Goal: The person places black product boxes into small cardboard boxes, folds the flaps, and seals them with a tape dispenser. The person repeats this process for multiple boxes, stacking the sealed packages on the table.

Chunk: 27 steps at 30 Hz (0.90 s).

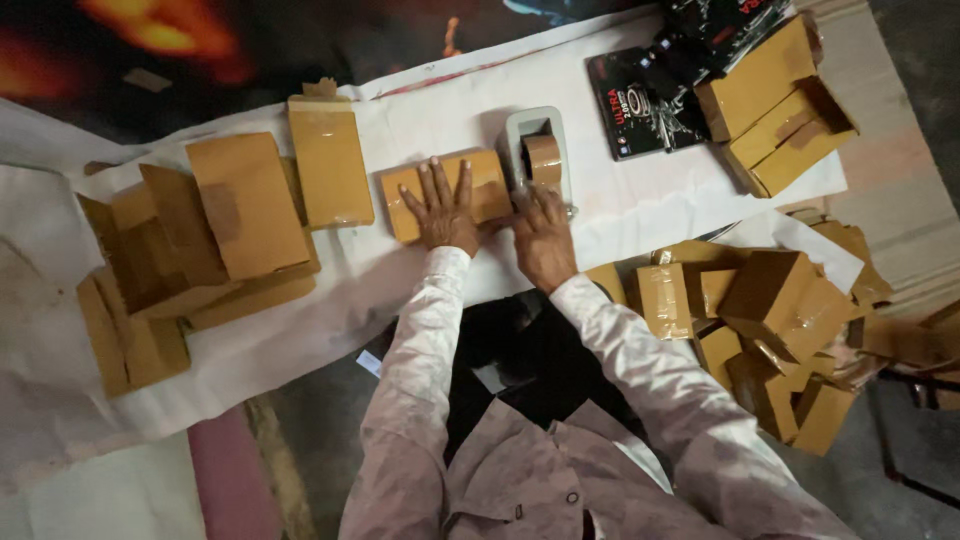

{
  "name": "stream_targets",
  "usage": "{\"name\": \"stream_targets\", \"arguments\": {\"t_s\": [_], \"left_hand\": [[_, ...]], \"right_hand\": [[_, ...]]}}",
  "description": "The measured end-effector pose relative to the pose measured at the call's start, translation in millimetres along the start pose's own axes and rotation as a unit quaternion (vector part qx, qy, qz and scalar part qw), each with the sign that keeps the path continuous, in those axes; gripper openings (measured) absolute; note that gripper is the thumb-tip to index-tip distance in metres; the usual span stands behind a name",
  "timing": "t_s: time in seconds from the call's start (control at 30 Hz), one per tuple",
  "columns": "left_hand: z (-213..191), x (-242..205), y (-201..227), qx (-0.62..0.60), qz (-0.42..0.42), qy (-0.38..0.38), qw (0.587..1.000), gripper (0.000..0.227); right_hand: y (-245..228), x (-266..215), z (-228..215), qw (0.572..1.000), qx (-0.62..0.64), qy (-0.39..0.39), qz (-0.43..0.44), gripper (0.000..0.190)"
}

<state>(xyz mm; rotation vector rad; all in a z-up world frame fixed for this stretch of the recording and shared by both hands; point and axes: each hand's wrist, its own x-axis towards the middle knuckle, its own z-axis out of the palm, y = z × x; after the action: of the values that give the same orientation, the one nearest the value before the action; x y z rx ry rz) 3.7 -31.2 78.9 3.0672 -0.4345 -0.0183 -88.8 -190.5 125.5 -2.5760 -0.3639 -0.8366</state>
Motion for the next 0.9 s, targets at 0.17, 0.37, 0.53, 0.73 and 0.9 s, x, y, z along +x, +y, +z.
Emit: {"name": "stream_targets", "arguments": {"t_s": [0.17, 0.37, 0.53, 0.73, 0.9], "left_hand": [[13, 1, -5, -0.067, 0.098, 0.077, 0.990, 0.120], [-10, -7, 39, -0.092, -0.037, -0.041, 0.994, 0.157], [-32, -13, 52, -0.147, -0.074, -0.022, 0.986, 0.161], [-20, -11, 53, -0.148, -0.074, 0.002, 0.986, 0.153], [-7, -7, 49, -0.057, -0.045, 0.052, 0.996, 0.148]], "right_hand": [[21, -4, 11, 0.970, 0.142, 0.124, 0.154, 0.027], [86, -33, 30, 0.933, 0.119, 0.058, 0.334, 0.023], [104, -28, 54, 0.899, 0.133, -0.079, 0.410, 0.032], [92, -26, 41, 0.931, 0.027, 0.051, 0.359, 0.029], [70, -38, 10, 0.774, 0.370, -0.043, 0.513, 0.023]]}}
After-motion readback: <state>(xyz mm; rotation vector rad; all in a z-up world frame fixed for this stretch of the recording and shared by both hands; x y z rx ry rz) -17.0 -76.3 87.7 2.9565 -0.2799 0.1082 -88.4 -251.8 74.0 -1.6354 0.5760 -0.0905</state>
